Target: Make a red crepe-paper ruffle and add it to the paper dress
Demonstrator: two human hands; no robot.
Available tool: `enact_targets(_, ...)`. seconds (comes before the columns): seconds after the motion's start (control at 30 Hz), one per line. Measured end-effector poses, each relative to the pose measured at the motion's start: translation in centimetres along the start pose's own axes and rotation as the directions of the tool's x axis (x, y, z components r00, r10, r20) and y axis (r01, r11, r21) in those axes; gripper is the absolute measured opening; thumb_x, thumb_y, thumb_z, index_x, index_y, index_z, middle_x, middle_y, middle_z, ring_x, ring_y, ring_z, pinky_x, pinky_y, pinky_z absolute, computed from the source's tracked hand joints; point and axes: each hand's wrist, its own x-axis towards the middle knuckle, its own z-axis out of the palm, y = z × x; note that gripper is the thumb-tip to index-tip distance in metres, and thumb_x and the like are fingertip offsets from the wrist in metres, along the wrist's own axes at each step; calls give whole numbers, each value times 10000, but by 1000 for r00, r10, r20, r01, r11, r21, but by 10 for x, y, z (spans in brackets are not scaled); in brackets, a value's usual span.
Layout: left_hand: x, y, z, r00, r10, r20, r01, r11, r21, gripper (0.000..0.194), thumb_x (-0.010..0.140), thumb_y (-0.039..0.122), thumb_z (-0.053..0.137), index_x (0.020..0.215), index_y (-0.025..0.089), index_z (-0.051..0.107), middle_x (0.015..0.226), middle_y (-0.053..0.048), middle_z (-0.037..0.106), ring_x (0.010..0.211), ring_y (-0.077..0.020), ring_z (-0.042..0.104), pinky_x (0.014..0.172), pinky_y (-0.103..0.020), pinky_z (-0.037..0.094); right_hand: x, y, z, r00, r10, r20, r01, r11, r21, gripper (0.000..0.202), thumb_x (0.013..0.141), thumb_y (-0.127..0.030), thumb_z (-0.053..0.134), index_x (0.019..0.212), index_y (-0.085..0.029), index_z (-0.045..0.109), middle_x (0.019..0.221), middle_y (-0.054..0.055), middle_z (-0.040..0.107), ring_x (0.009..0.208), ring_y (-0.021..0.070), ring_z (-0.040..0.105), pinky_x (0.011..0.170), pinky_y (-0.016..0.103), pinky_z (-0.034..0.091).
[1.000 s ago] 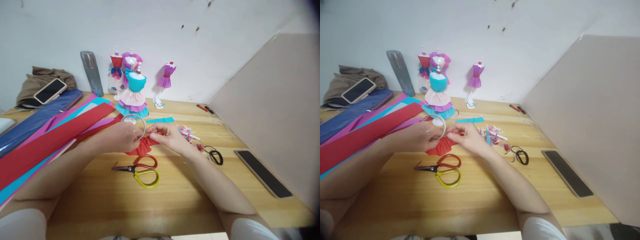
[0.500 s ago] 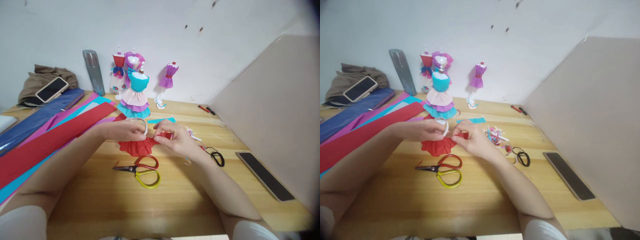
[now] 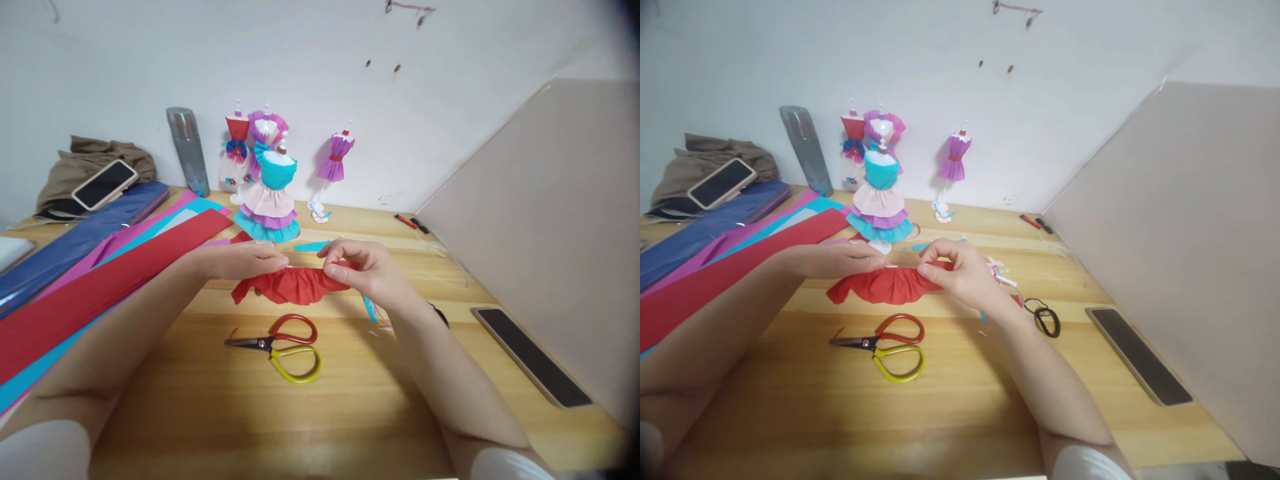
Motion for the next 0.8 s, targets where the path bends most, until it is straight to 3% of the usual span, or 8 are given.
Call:
enact_targets(0.3, -3, -4, -5, 986, 121, 117, -126, 991, 37, 327, 907, 395, 484, 694, 162, 570, 622, 17, 470, 579, -96, 409, 533, -202, 326, 5, 7, -12, 982, 185, -40, -175, 967, 188, 313, 621, -454, 838, 617, -217, 635, 793, 42, 674, 756, 188, 577, 655, 300, 444)
enact_targets(0.43, -9, -1, -10, 992, 46, 119, -49, 999, 18, 343, 885, 438, 513, 682, 167, 563, 615, 13, 461, 574, -104, 412, 517, -214, 313, 6, 8, -12, 982, 187, -21, -179, 961, 209, 320, 610, -455, 850, 619, -213, 642, 756, 33, 664, 717, 174, 561, 636, 291, 430)
enact_targets(0.53, -17, -1, -16, 999, -24, 46, 23, 1000, 16, 397, 913, 487, 466, 663, 181, 499, 615, 16, 444, 565, -109, 402, 535, -231, 327, 6, 7, -9, 989, 150, -4, -146, 966, 213, 314, 636, -451, 844, 615, -211, 644, 736, 26, 656, 709, 168, 561, 660, 299, 443)
enact_targets(0.63, -23, -1, -24, 997, -24, -68, 31, 994, 100, 410, 923, 489, 428, 647, 187, 443, 640, 13, 436, 591, -114, 389, 560, -247, 313, 6, 6, -5, 994, 113, -9, -108, 967, 232, 316, 653, -450, 851, 621, -207, 651, 754, 26, 667, 729, 166, 580, 686, 298, 453)
enact_targets(0.8, -31, 9, -36, 992, -81, -95, 109, 939, 328, 372, 930, 400, 444, 652, 169, 536, 667, -17, 555, 626, -136, 473, 595, -271, 312, 16, 7, 6, 989, 135, -60, -108, 935, 337, 393, 612, -538, 888, 672, -207, 683, 734, 18, 677, 686, 150, 580, 656, 287, 469)
